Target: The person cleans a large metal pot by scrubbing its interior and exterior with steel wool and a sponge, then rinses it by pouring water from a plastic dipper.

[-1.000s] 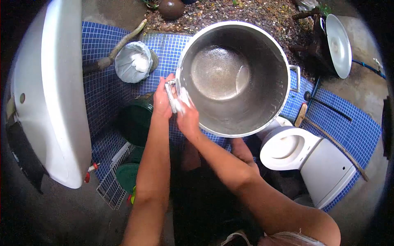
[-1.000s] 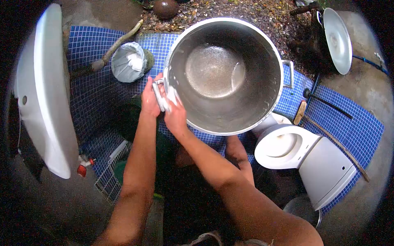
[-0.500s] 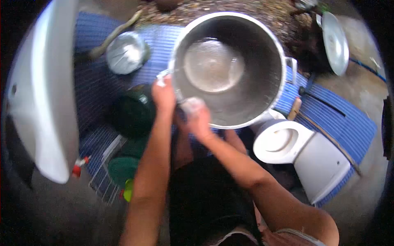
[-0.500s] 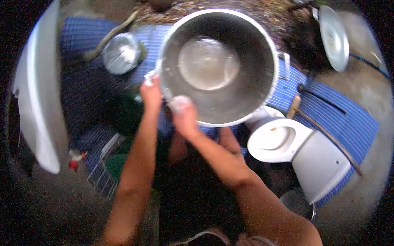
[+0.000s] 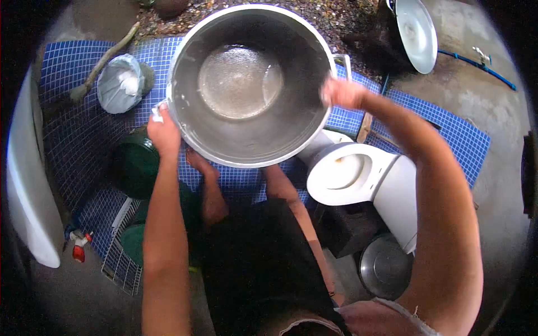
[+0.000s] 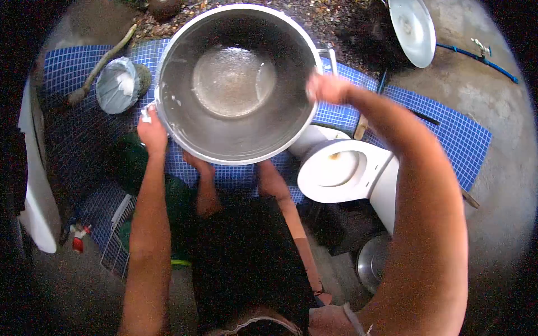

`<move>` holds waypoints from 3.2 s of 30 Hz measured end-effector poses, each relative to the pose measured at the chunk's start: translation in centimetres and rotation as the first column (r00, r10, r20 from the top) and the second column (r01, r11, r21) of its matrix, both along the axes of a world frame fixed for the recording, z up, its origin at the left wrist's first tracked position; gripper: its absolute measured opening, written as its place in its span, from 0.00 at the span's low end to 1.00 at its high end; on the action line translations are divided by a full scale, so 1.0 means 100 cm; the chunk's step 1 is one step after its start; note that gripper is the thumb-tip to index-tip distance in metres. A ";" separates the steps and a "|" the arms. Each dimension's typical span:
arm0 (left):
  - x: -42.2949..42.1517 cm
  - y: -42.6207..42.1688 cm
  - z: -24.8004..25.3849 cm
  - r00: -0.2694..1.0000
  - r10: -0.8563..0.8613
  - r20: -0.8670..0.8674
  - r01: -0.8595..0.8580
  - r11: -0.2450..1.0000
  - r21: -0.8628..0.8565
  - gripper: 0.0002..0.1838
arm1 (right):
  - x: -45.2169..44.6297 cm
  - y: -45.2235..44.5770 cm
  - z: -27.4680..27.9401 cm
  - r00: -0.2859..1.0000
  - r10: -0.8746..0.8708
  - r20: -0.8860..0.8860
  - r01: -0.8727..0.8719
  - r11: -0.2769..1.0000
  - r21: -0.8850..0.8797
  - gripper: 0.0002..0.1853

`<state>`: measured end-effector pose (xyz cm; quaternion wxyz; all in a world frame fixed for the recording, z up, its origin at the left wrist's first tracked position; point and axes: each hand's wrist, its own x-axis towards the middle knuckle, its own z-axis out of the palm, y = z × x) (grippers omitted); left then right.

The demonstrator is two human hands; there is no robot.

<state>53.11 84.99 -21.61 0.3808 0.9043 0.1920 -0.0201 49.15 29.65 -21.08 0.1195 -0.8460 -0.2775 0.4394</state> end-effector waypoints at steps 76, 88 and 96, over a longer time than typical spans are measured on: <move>0.055 -0.070 -0.003 0.935 -0.337 -0.106 0.325 0.938 -0.117 0.23 | -0.077 0.389 -0.330 0.239 -0.949 0.204 0.929 0.285 0.236 0.48; -0.173 -0.058 -0.007 0.889 0.087 -0.449 -0.291 0.865 -0.408 0.33 | 0.074 0.436 -0.155 0.142 -0.877 -0.458 0.862 -0.118 0.494 0.47; -0.091 -0.038 0.022 0.998 -0.035 -0.059 0.020 0.972 -0.236 0.35 | -0.126 0.289 -0.070 0.601 -0.553 -0.577 0.693 0.720 0.031 0.42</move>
